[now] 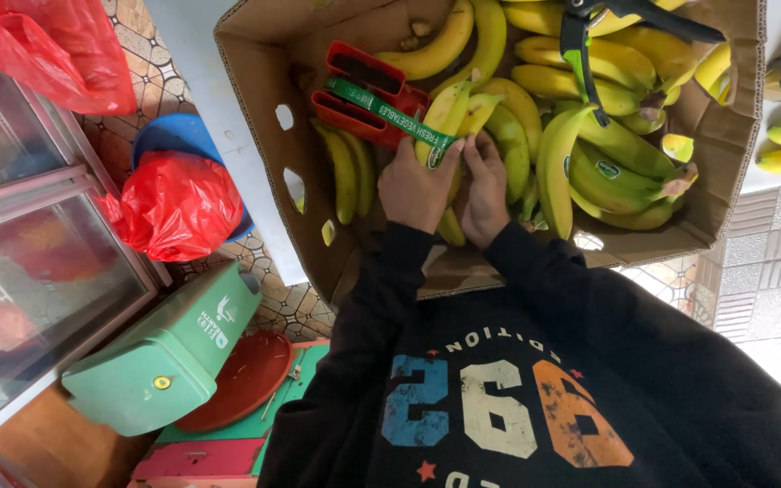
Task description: A person is seen wrapping green adhesive tape around the stems of banana bunches taken from a cardboard box.
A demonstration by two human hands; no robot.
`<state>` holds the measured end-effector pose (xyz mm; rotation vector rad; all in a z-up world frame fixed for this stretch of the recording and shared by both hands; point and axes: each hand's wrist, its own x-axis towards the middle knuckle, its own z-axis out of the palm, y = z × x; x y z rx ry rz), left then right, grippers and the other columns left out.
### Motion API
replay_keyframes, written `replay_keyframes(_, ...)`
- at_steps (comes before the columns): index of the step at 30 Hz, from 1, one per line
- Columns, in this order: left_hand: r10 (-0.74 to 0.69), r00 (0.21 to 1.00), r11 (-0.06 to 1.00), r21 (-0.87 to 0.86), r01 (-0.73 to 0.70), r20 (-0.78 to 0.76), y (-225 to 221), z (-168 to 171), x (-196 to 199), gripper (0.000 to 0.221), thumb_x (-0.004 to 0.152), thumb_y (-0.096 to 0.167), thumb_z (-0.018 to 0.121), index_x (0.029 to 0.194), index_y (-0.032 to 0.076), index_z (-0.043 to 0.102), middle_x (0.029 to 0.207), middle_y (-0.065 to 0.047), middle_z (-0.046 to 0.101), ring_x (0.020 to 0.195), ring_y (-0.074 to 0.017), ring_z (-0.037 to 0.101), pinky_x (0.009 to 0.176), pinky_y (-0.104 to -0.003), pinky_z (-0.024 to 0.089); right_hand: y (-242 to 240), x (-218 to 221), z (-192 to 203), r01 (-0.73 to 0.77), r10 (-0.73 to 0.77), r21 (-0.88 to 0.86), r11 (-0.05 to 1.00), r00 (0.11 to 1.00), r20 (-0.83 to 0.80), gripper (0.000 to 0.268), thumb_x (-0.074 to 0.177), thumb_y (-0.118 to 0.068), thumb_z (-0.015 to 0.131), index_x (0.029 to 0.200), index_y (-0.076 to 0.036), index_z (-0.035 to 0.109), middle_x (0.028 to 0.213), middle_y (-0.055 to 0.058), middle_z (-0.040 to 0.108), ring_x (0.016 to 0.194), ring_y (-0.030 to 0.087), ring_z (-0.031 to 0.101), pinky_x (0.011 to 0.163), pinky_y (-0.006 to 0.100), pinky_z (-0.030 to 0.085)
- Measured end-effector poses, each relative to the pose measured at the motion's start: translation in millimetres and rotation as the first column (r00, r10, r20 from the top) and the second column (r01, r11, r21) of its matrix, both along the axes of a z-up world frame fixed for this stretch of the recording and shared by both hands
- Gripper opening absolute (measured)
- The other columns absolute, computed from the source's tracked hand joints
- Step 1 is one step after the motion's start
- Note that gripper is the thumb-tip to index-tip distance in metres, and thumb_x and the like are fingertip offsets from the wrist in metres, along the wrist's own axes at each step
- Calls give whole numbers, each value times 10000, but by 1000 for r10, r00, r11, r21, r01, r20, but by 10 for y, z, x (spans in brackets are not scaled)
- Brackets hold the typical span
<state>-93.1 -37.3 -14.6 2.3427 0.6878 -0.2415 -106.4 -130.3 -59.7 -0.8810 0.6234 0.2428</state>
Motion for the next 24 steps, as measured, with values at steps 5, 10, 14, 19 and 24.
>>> replay_keyframes(5,81,996,995,-54,-79,27,-56,350,16,772,810,529,784,1321,72,428,1018,-183,775,932,-386,754,862,-527,584,64,13,-39,49,-46,54,997,997,-55,440,1069,-281,616,1436,-82,477,1306,71,539,1244,268,565,1012,482,558)
replay_keyframes(10,36,998,993,111,-42,55,-71,274,-5,849,811,572,792,1394,168,325,1018,-102,798,808,-313,774,766,-467,611,87,-43,-185,73,-68,93,993,996,-50,493,1066,-274,636,1484,-92,448,1353,80,530,1252,260,555,1043,467,539)
replay_keyframes(14,11,998,992,122,-18,62,-98,311,47,827,831,625,743,1413,165,378,817,-140,762,742,-356,764,727,-473,603,71,-46,-200,71,-68,74,995,997,-34,542,1084,-224,615,1534,-95,342,1414,135,448,1312,276,512,1064,472,527)
replay_keyframes(19,-43,995,994,101,34,92,-81,136,38,744,865,609,722,1402,193,417,753,-115,740,699,-371,751,702,-468,598,21,-4,-10,79,-79,2,997,997,-24,616,1076,-271,651,1564,-116,309,1464,161,432,1326,288,511,1065,491,523)
replay_keyframes(24,-132,984,991,14,132,122,-47,143,46,771,890,616,701,1466,192,413,780,-152,747,757,-407,757,748,-510,598,-33,-67,-86,36,-34,-246,969,999,15,583,1094,-316,623,1552,-109,327,1460,147,436,1345,284,474,1087,500,502)
